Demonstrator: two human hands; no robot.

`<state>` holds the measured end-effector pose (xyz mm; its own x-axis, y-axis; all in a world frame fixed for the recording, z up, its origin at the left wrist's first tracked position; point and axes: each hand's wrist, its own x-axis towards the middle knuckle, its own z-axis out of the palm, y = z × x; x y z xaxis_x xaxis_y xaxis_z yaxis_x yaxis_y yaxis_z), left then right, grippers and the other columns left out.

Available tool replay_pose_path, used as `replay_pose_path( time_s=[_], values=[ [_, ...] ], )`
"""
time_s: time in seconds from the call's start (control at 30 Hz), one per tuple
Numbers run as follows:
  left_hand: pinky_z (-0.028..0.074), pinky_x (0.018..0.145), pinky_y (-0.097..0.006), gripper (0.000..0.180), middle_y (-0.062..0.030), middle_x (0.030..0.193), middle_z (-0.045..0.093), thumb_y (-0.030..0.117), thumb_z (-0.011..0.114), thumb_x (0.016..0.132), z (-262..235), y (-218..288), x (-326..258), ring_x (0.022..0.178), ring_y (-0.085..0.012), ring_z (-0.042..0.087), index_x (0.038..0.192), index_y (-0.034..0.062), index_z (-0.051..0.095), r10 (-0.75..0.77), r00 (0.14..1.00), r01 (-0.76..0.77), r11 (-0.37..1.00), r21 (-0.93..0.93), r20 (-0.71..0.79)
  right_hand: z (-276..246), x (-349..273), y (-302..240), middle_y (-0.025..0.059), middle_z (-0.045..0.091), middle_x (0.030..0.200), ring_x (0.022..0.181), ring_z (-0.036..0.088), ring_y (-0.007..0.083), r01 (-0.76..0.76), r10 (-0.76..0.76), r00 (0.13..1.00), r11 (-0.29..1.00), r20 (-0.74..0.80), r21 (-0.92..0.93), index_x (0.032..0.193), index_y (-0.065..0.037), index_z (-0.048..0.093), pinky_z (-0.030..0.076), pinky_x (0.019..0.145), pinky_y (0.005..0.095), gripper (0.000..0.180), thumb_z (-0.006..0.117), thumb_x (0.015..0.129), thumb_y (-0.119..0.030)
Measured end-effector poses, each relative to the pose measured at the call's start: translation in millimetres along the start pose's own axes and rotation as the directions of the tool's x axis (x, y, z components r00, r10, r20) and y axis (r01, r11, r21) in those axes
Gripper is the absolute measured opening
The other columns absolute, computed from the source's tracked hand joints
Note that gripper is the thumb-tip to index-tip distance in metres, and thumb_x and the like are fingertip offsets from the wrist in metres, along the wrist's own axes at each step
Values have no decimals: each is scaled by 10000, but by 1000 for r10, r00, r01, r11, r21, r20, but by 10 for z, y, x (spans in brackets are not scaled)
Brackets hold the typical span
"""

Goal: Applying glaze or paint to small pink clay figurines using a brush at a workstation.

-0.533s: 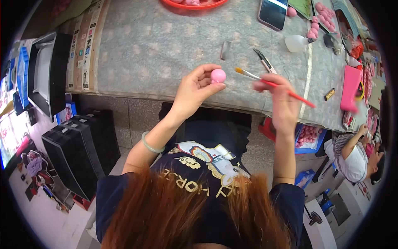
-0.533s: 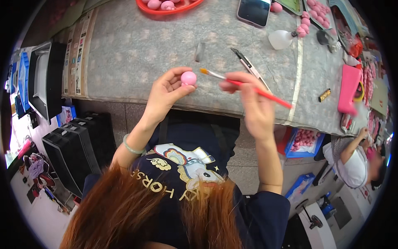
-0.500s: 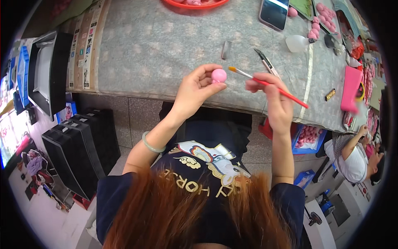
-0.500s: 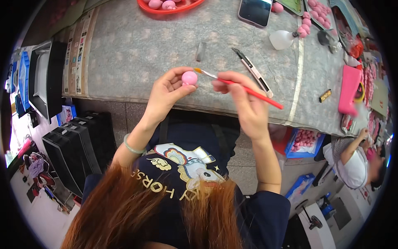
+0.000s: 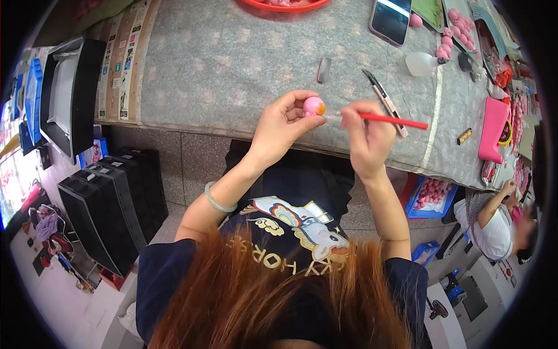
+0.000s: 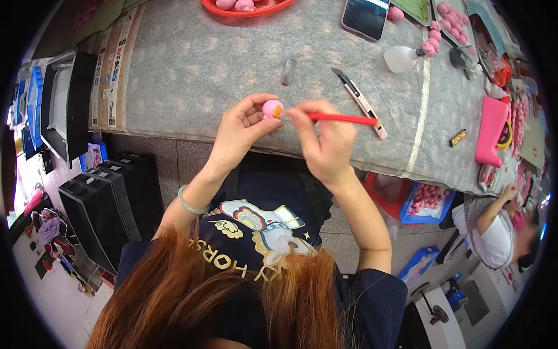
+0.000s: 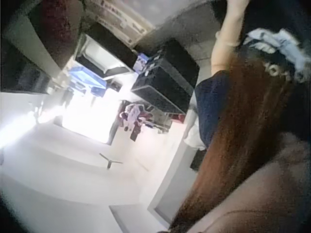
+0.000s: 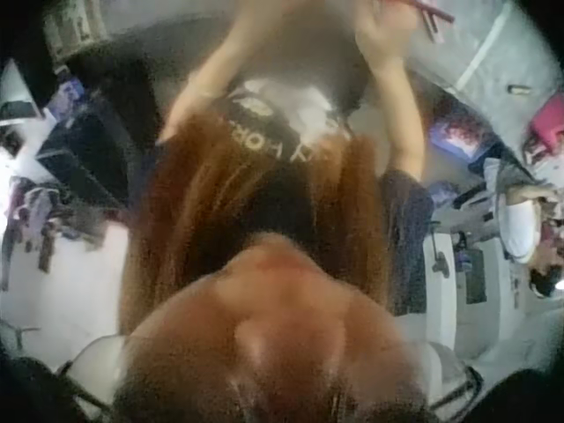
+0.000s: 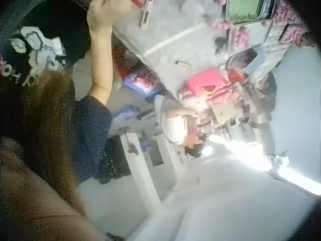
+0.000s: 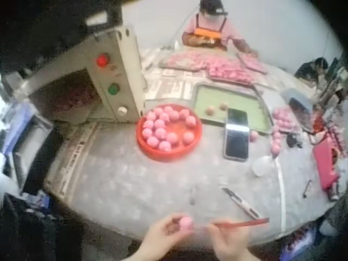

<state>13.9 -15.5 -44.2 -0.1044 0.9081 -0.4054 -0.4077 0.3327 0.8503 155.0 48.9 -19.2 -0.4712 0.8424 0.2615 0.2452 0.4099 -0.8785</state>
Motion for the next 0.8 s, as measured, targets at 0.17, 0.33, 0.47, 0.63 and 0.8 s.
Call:
replay_pose_path(
  time_s=[0.17, 0.33, 0.47, 0.63, 0.8],
  values=[
    [461, 794, -231, 329, -69, 957, 554, -12, 586, 760, -1, -29, 0, 908, -120, 545, 1069, -17, 473, -3, 1000, 3, 1000, -21, -5, -3, 44, -3, 33, 523, 624, 552, 464, 67, -66, 66, 998, 998, 0, 13, 766, 11, 529, 357, 501, 190, 95, 529, 825, -63],
    [465, 787, -232, 342, -69, 968, 548, -16, 593, 753, 4, -36, 17, 912, -121, 544, 1071, -14, 470, 0, 1000, 0, 1000, -19, -3, -3, 41, -9, 43, 528, 647, 563, 466, 67, -23, 21, 999, 998, 31, 55, 781, 14, 524, 355, 509, 188, 95, 532, 826, -70],
    [465, 792, -234, 346, -70, 973, 545, -17, 594, 751, 9, -7, 5, 915, -124, 543, 1073, -13, 467, 20, 1000, -20, 1000, -17, 10, -17, 20, -1, 57, 530, 664, 594, 483, 86, -53, 53, 999, 996, 3, 72, 792, 17, 516, 373, 539, 191, 89, 523, 828, -63],
    [460, 803, -250, 360, -83, 984, 540, -25, 585, 754, -4, -30, -34, 922, -136, 543, 1088, -4, 452, 0, 999, 2, 999, -54, 41, -5, 1, -6, 37, 515, 680, 600, 469, 78, -136, 134, 991, 983, 27, 122, 816, 14, 522, 371, 547, 189, 77, 513, 834, -60],
    [465, 788, -259, 378, -91, 982, 532, -40, 583, 747, 38, 108, -185, 913, -161, 553, 1085, 5, 420, 15, 997, 2, 971, -237, 72, -93, -4, -84, 45, 518, 687, 620, 476, 89, -161, 235, 955, 924, -180, 348, 827, 5, 517, 373, 575, 210, 73, 508, 835, -66]
  ],
)
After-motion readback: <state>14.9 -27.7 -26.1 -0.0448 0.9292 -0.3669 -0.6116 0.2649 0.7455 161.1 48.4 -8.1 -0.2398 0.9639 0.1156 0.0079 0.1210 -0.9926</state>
